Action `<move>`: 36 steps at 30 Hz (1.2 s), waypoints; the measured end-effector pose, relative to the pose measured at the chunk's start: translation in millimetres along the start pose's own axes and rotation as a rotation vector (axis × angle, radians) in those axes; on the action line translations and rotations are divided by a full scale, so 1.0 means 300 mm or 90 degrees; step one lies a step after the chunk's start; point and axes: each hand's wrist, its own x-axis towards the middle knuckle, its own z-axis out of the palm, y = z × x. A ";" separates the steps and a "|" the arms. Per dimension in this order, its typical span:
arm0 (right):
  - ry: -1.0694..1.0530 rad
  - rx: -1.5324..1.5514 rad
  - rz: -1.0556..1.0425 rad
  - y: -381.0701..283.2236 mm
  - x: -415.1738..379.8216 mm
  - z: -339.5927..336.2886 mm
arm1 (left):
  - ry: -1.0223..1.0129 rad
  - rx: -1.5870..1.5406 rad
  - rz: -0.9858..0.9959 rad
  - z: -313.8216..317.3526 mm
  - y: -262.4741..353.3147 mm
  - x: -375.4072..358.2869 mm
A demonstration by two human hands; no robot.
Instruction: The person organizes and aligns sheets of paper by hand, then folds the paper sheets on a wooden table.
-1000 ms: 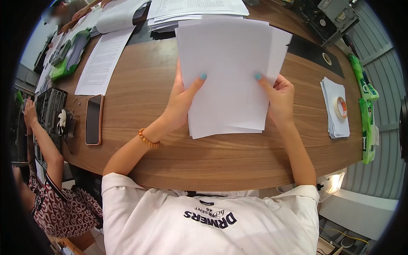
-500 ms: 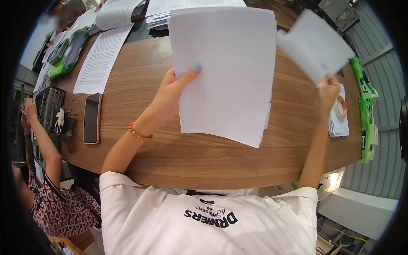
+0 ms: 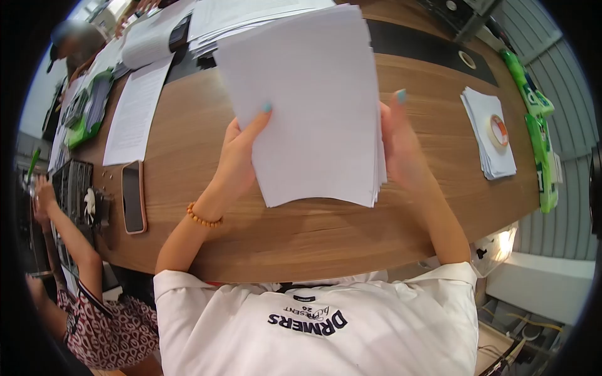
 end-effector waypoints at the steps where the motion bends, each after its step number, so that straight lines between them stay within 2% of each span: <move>1: -0.018 -0.093 -0.118 0.027 0.009 -0.010 | 0.030 -0.005 -0.012 0.017 -0.006 -0.008; 2: -0.032 -0.189 -0.236 0.045 0.016 -0.021 | 0.010 -0.004 -0.018 0.038 -0.017 -0.019; 4: -0.011 -0.362 -0.271 0.032 0.004 -0.059 | 0.188 0.075 0.205 0.101 -0.057 -0.034; 5: -0.018 -0.375 -0.362 0.042 0.000 -0.078 | 0.072 0.178 0.313 0.057 -0.066 -0.031; 7: -0.088 -0.453 -0.534 0.030 -0.010 -0.116 | -0.074 0.255 0.423 0.025 -0.060 -0.004; 8: -0.146 -0.504 -0.619 0.013 -0.017 -0.131 | -0.249 0.168 0.402 0.059 -0.030 -0.007; 9: -0.227 -0.381 -0.656 0.004 -0.019 -0.120 | -0.358 0.162 0.383 0.034 -0.034 0.036; 10: -0.222 -0.392 -0.616 0.012 -0.026 -0.137 | -0.466 0.157 0.357 0.009 -0.037 0.078; 12: -0.183 -0.404 -0.585 0.077 -0.017 -0.196 | -0.432 0.345 0.440 -0.024 -0.147 0.161; 13: -0.171 -0.406 -0.590 0.091 -0.017 -0.204 | -0.423 0.283 0.362 0.040 -0.141 0.116; 15: -0.017 -0.392 -0.656 0.106 -0.023 -0.233 | -0.447 0.403 0.494 0.065 -0.169 0.151; 16: 0.001 -0.304 -0.563 0.109 -0.027 -0.254 | -0.457 0.404 0.488 0.047 -0.178 0.168; 17: 0.015 -0.211 -0.519 0.130 -0.007 -0.291 | -0.386 0.540 0.477 0.007 -0.180 0.191; 18: 0.064 -0.269 -0.532 0.110 -0.041 -0.302 | -0.310 0.674 0.463 -0.029 -0.181 0.211; 20: 0.115 -0.328 -0.547 0.053 -0.102 -0.298 | -0.182 0.477 0.276 0.300 -0.078 0.117; 22: 0.127 -0.016 -0.259 0.007 -0.135 -0.297 | -0.233 0.530 0.171 0.390 -0.041 0.177; 23: 0.128 -0.017 -0.261 -0.005 -0.144 -0.325 | -0.236 0.529 0.172 0.422 -0.040 0.201; 25: 0.140 -0.160 -0.198 -0.035 -0.157 -0.398 | -0.301 0.482 0.046 0.475 -0.043 0.239; 26: 0.144 -0.159 -0.200 -0.054 -0.159 -0.430 | -0.306 0.483 0.046 0.502 -0.067 0.245; 28: 0.199 -0.217 -0.260 -0.100 -0.161 -0.494 | -0.227 0.370 -0.049 0.560 -0.140 0.245; 29: 0.202 -0.219 -0.260 -0.131 -0.162 -0.540 | -0.231 0.368 -0.050 0.585 -0.153 0.253; 31: 0.257 -0.359 -0.177 -0.209 -0.167 -0.635 | -0.213 0.368 -0.148 0.631 -0.165 0.281; 32: 0.260 -0.361 -0.180 -0.247 -0.172 -0.666 | -0.217 0.368 -0.146 0.644 -0.168 0.300; 34: 0.234 -0.377 -0.128 -0.325 -0.186 -0.724 | -0.374 0.366 -0.176 0.666 -0.182 0.337; 36: 0.277 -0.343 -0.183 -0.409 -0.179 -0.852 | -0.404 0.316 -0.165 0.707 -0.212 0.385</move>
